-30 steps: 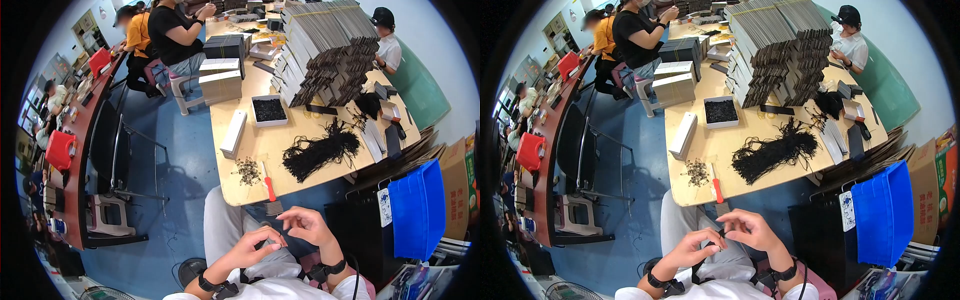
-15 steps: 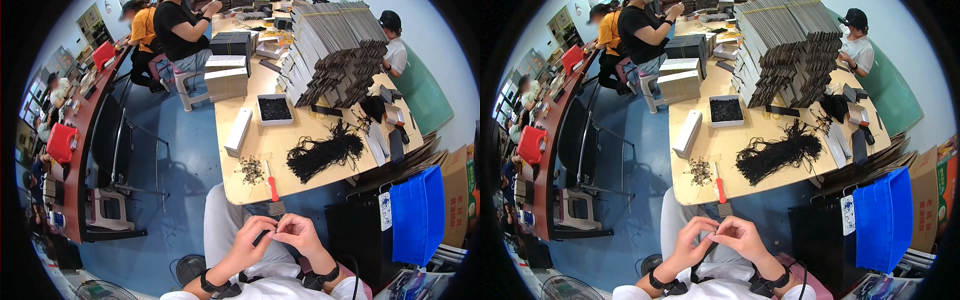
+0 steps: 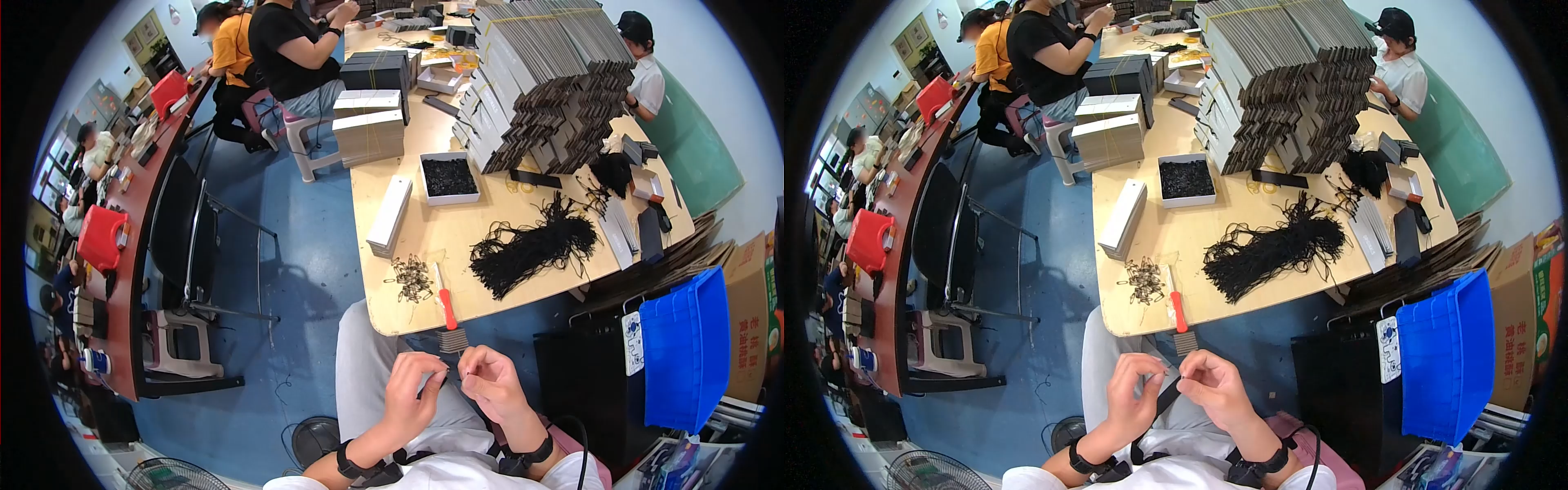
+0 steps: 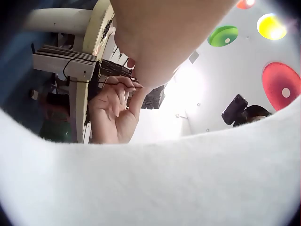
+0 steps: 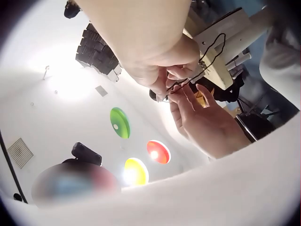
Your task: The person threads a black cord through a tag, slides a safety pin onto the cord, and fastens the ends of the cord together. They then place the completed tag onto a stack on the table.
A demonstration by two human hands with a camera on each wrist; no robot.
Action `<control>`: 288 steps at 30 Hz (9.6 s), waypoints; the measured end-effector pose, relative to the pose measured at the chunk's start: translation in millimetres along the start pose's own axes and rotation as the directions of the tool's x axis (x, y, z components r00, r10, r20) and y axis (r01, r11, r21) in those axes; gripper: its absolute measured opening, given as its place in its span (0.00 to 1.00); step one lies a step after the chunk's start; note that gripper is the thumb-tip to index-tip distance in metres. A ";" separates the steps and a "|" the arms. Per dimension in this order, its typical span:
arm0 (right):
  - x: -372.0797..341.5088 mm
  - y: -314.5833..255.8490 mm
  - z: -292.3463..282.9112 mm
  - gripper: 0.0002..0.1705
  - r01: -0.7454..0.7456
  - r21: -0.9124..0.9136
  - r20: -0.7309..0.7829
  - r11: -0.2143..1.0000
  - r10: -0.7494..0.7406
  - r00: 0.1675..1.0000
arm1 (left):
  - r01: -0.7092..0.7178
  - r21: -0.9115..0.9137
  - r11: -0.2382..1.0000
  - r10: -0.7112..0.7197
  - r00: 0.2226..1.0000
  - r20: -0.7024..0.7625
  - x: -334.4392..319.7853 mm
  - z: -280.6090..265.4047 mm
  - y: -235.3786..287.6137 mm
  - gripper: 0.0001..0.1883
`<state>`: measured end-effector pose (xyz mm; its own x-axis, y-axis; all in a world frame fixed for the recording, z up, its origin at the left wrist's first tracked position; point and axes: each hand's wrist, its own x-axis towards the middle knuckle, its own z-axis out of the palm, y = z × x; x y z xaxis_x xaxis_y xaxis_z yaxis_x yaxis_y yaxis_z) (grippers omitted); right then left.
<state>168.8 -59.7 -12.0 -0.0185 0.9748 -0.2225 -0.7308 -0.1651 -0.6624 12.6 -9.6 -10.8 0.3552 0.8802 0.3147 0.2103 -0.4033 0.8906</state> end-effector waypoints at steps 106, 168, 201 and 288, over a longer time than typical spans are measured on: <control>-1.9 4.9 16.2 0.12 0.458 -0.848 0.262 0.268 -0.538 0.801 | 0.526 -0.692 0.494 -0.400 0.844 0.356 1.1 -4.4 -14.4 0.06; 13.2 -7.7 -14.8 0.13 0.442 -0.803 0.578 -0.399 -0.346 0.739 | 0.588 -0.363 0.723 -0.533 0.809 0.248 4.4 6.5 -14.4 0.05; -14.9 -25.7 -32.8 0.06 0.511 -0.820 0.457 0.257 -0.244 0.856 | 0.487 -0.253 0.836 -0.309 0.799 0.517 2.1 -19.4 -3.9 0.06; -5.7 103.4 -178.7 0.08 -0.100 -0.638 -0.145 0.764 0.008 0.989 | -0.200 0.471 0.859 0.212 0.977 0.028 -7.5 41.2 -41.6 0.10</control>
<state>215.2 -109.2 -207.0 0.0754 0.9412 -0.3292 -0.1208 -0.3191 -0.9400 38.8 -9.8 -63.7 0.4169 0.7672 0.4875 0.5384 -0.6405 0.5476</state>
